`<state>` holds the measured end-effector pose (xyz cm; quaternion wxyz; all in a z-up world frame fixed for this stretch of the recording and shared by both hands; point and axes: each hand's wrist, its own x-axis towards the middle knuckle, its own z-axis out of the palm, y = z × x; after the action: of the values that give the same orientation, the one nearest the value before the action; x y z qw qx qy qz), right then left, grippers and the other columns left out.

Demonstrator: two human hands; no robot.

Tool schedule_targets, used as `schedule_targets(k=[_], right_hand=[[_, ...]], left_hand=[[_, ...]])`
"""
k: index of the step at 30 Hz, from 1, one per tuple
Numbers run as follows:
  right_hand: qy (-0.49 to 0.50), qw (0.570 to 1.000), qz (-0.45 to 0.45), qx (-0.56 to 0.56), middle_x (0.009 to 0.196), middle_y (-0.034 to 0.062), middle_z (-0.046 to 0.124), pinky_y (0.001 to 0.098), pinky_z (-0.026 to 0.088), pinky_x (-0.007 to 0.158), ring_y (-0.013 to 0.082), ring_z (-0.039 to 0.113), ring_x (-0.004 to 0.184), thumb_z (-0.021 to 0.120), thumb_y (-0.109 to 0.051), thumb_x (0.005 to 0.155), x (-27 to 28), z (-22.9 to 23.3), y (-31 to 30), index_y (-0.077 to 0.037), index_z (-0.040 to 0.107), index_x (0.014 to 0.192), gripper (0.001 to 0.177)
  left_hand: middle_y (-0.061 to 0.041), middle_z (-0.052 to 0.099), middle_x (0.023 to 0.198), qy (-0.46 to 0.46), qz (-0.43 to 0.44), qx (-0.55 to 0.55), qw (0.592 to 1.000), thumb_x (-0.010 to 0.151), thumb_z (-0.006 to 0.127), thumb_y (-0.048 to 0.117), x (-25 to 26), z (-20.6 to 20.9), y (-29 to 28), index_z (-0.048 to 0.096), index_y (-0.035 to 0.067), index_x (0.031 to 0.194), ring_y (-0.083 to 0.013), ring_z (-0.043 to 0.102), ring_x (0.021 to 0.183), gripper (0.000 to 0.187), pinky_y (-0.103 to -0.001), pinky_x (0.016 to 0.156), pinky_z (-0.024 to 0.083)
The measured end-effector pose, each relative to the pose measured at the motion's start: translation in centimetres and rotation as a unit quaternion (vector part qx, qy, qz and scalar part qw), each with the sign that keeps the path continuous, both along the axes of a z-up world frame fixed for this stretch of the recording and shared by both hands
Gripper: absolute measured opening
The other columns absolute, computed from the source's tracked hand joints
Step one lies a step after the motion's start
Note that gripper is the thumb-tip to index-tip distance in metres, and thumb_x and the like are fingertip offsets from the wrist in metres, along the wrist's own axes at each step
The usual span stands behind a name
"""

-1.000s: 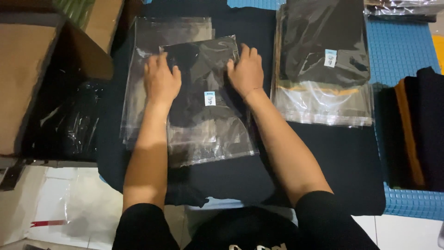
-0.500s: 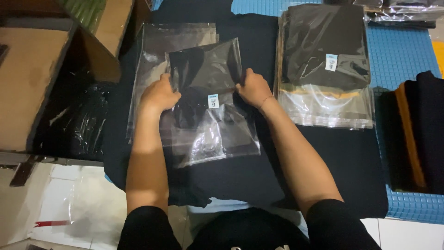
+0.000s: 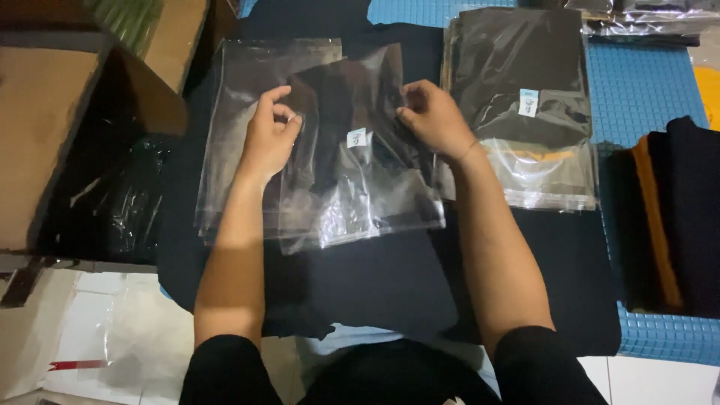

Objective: The person packages folded shirts by placing them into clear plastic bags and sealing the adhesive strips.

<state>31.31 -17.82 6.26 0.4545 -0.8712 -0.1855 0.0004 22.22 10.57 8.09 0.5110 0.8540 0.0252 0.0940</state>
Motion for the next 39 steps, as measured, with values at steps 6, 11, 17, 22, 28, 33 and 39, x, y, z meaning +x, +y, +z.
schedule_targets(k=[6, 11, 17, 22, 28, 33, 39], right_hand=[[-0.022, 0.995, 0.053, 0.076, 0.115, 0.0091, 0.073, 0.0304, 0.056, 0.085, 0.0163, 0.070, 0.102, 0.068, -0.006, 0.099, 0.7, 2.6, -5.9, -0.004, 0.061, 0.131, 0.033], [-0.065, 0.996, 0.020, 0.065, 0.131, 0.0188, 0.067, 0.0412, 0.053, 0.101, 0.0298, 0.065, 0.120, 0.063, -0.004, 0.105, -0.8, 5.9, -11.7, 0.000, 0.058, 0.138, 0.034], [-0.140, 0.986, -0.014, 0.085, 0.129, 0.0191, 0.069, 0.0377, 0.055, 0.096, 0.0251, 0.066, 0.118, 0.069, 0.001, 0.107, 1.9, 2.3, -20.9, 0.004, 0.064, 0.141, 0.034], [-0.008, 0.976, -0.194, 0.095, 0.121, 0.0103, 0.073, 0.0315, 0.061, 0.094, 0.0221, 0.071, 0.111, 0.061, -0.003, 0.103, 2.5, -0.8, -25.5, -0.006, 0.061, 0.137, 0.035], [-0.101, 0.985, -0.090, 0.103, 0.111, 0.0197, 0.074, 0.0410, 0.062, 0.082, 0.0251, 0.071, 0.104, 0.073, -0.012, 0.104, 6.3, -5.8, -29.4, -0.002, 0.066, 0.137, 0.035], [0.043, 0.970, -0.212, 0.110, 0.142, 0.0122, 0.058, 0.0393, 0.056, 0.093, 0.0267, 0.063, 0.119, 0.057, -0.025, 0.107, 1.5, -1.4, -27.6, -0.012, 0.048, 0.148, 0.044], [-0.175, 0.977, -0.095, 0.074, 0.146, 0.0138, 0.052, 0.0443, 0.039, 0.100, 0.0345, 0.053, 0.130, 0.047, -0.046, 0.120, -6.1, 6.9, -28.6, -0.013, 0.048, 0.153, 0.047]], left_hand=[[0.001, 0.054, 0.109, -0.077, -0.011, -0.177, 0.981, 0.098, 0.059, 0.008, 2.5, -3.5, -3.0, 0.054, 0.015, 0.139, -0.0045, 0.054, 0.073, 0.041, -0.018, 0.069, 0.040], [-0.006, 0.057, 0.140, -0.144, -0.108, -0.209, 0.961, 0.093, 0.061, -0.007, 5.9, -5.6, -8.5, 0.054, 0.012, 0.140, -0.0105, 0.058, 0.105, 0.051, -0.024, 0.090, 0.053], [-0.008, 0.052, 0.134, -0.161, -0.178, -0.175, 0.955, 0.093, 0.062, -0.007, 9.9, -5.1, -16.7, 0.058, 0.014, 0.137, -0.0146, 0.071, 0.092, 0.048, -0.024, 0.080, 0.062], [-0.010, 0.054, 0.149, -0.077, -0.201, -0.119, 0.969, 0.098, 0.063, 0.007, 14.0, -8.4, -22.0, 0.053, 0.020, 0.142, -0.0221, 0.073, 0.106, 0.047, -0.037, 0.091, 0.056], [-0.004, 0.077, 0.088, -0.011, -0.103, -0.121, 0.987, 0.091, 0.064, 0.006, 13.2, -7.3, -23.1, 0.063, 0.013, 0.131, -0.0105, 0.064, 0.057, 0.041, -0.028, 0.058, 0.054], [-0.003, 0.057, 0.148, -0.065, -0.135, -0.045, 0.988, 0.100, 0.063, 0.019, 12.6, -7.5, -22.0, 0.058, 0.019, 0.138, -0.0295, 0.048, 0.139, 0.039, -0.047, 0.104, 0.051], [-0.009, 0.031, 0.169, -0.006, -0.190, -0.097, 0.977, 0.105, 0.062, 0.033, 13.0, -8.4, -22.1, 0.028, 0.017, 0.161, -0.0283, 0.027, 0.158, 0.067, -0.044, 0.125, 0.029]])
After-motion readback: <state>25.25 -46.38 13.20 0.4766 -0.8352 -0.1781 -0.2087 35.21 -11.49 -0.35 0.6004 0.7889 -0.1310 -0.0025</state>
